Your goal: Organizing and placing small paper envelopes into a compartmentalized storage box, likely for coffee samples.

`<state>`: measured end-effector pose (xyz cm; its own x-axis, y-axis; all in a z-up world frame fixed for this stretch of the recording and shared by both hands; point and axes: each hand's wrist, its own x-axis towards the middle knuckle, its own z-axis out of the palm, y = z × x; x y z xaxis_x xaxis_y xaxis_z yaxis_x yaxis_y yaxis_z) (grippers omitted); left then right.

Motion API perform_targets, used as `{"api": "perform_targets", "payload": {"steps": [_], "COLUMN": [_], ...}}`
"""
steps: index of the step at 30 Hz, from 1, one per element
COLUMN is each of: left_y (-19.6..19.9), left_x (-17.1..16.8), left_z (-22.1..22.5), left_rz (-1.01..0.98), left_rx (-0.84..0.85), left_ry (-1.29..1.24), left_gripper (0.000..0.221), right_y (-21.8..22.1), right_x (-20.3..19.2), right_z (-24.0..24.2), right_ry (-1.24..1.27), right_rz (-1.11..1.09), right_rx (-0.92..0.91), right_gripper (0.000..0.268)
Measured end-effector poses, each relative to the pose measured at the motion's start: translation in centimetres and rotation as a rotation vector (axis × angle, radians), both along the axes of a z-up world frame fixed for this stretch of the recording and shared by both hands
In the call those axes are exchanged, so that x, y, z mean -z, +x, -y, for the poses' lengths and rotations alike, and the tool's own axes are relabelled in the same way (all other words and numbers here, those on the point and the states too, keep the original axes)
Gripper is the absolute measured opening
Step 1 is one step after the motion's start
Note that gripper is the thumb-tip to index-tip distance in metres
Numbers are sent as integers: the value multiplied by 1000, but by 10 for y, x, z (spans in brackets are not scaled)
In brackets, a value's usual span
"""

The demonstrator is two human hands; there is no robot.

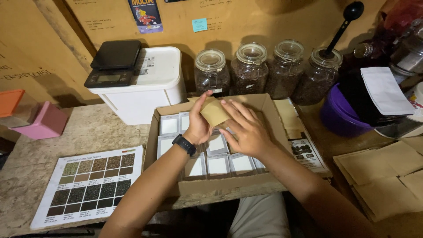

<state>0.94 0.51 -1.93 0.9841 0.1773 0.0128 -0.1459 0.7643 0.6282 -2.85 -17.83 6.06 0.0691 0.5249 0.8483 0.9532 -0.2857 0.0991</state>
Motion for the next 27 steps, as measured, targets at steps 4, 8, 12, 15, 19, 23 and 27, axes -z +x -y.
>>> {"api": "perform_targets", "payload": {"steps": [4, 8, 12, 15, 19, 23, 27], "left_y": [-14, -17, -4, 8, 2, -8, -11], "left_x": [-14, -20, -4, 9, 1, -9, -11], "left_z": [10, 10, 5, 3, 4, 4, 8], "left_rz": [6, -17, -69, -74, -80, -62, -25], "left_rx": [40, 103, 172, 219, 223, 268, 289], "left_ry": [-8, -9, 24, 28, 36, 134, 228], "left_gripper": [42, 43, 44, 44, 43, 51, 63], "right_y": [-1, 3, 13, 11, 11, 22, 45], "right_x": [-1, 8, 22, 22, 22, 36, 68], "right_z": [0, 2, 3, 4, 3, 5, 8], "right_ry": [-18, -79, -103, -87, -79, -57, -41], "right_rz": [-16, -34, -38, -65, -64, -86, -103], "right_rx": [31, 102, 165, 172, 186, 151, 109], "right_gripper": [26, 14, 10, 8, 8, 11, 11]}}
